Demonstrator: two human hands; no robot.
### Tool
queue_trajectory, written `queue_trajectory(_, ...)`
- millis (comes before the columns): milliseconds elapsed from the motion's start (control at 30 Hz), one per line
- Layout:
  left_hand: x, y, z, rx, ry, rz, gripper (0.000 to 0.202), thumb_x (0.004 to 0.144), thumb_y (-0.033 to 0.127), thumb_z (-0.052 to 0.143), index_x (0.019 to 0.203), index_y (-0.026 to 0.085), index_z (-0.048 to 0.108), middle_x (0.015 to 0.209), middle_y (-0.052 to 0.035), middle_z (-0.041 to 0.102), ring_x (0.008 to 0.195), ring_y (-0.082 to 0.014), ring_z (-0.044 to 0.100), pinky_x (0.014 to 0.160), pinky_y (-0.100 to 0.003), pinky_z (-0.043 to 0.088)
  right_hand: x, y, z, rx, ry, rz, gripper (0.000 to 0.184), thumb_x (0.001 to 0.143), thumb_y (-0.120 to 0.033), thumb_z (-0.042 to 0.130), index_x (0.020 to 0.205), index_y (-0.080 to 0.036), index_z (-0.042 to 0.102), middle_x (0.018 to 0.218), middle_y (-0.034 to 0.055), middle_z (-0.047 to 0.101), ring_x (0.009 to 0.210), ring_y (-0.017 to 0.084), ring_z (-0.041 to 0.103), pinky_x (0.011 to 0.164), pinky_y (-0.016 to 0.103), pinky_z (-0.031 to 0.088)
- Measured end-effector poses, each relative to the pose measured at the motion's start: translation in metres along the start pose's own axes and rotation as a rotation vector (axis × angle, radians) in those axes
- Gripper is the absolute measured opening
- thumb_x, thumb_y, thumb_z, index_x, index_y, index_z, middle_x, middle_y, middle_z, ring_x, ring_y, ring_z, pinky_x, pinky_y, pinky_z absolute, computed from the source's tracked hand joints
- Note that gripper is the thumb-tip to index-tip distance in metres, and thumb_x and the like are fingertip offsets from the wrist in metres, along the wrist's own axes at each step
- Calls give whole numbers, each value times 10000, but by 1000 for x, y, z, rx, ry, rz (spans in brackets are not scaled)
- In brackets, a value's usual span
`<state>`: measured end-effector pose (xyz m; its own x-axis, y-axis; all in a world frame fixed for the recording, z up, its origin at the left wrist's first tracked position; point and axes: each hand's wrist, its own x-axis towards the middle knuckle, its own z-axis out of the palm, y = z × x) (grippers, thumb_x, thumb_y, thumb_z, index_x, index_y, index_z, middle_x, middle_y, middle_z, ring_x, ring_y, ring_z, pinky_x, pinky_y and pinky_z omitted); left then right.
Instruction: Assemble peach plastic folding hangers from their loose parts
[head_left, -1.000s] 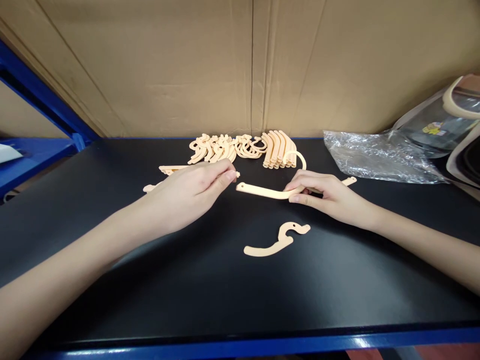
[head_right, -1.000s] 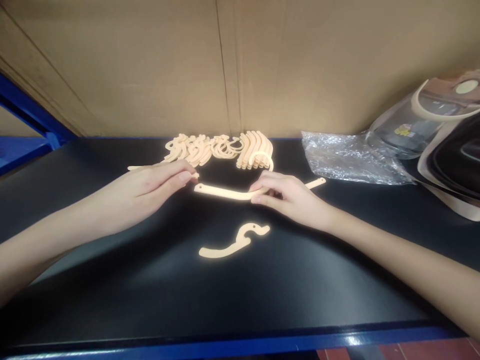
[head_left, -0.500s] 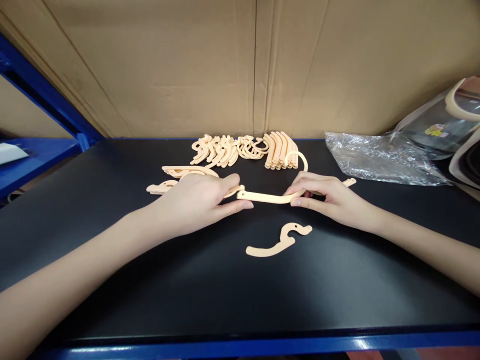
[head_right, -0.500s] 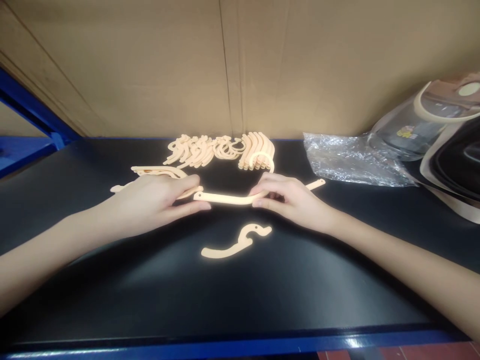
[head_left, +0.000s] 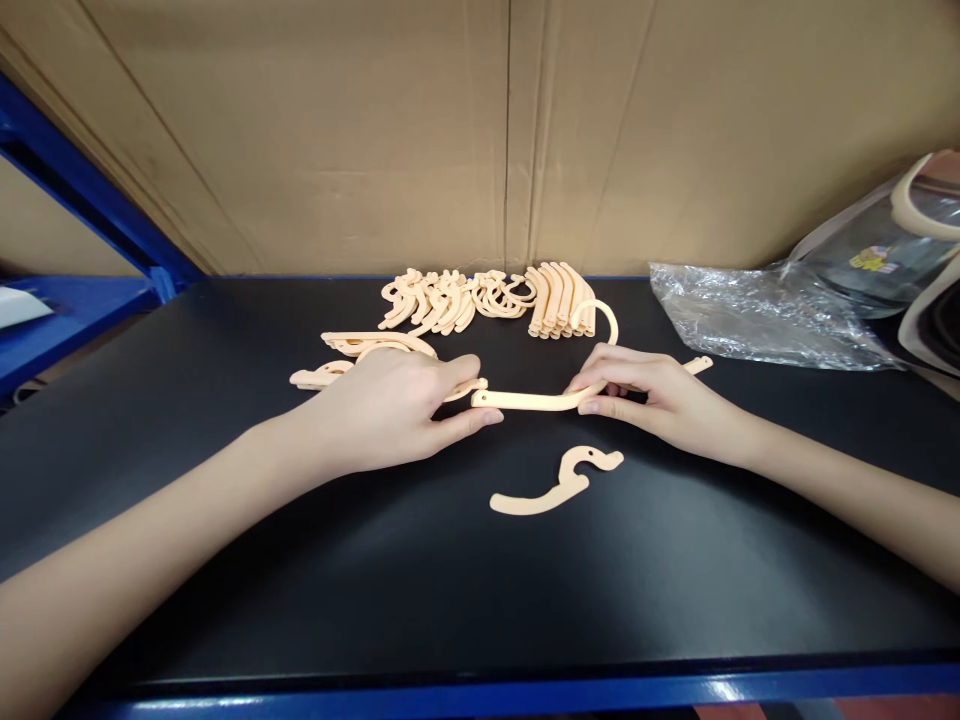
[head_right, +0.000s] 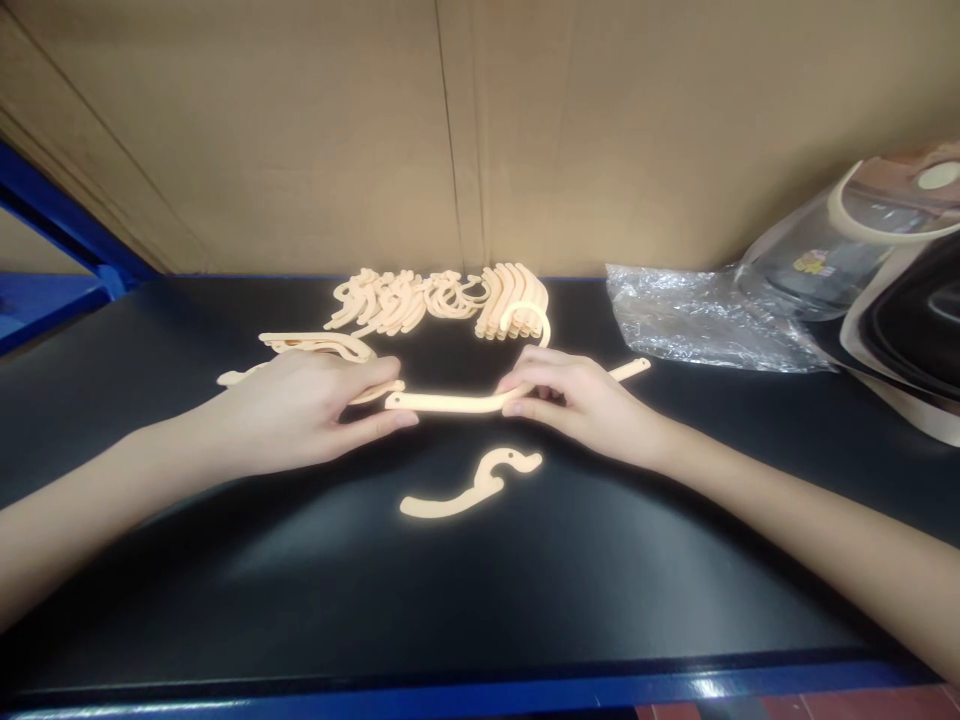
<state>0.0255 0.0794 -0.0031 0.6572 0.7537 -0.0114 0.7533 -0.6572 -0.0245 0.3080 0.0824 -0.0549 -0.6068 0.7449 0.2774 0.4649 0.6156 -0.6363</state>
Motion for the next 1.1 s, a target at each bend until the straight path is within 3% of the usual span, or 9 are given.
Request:
queue_trajectory(567,0,-3,1,-18,45,-3,350,924,524,374,767,212,393,539,30,436,490,-154,459,503,-249,217,0,1,0,-16,11,-8,214,910,-375,586,1015,-216,683,956,32,617,821,134,580,686,280,456)
queue_trajectory(1100,3,-5,1,163,-31,45,345,976,469,352,764,202,401,599,5,510,512,-167,495,496,-259,225,0,2,0,9,-4,3,198,908,-371,588,991,-222,689,949,31,617,825,139,585,686,280,453)
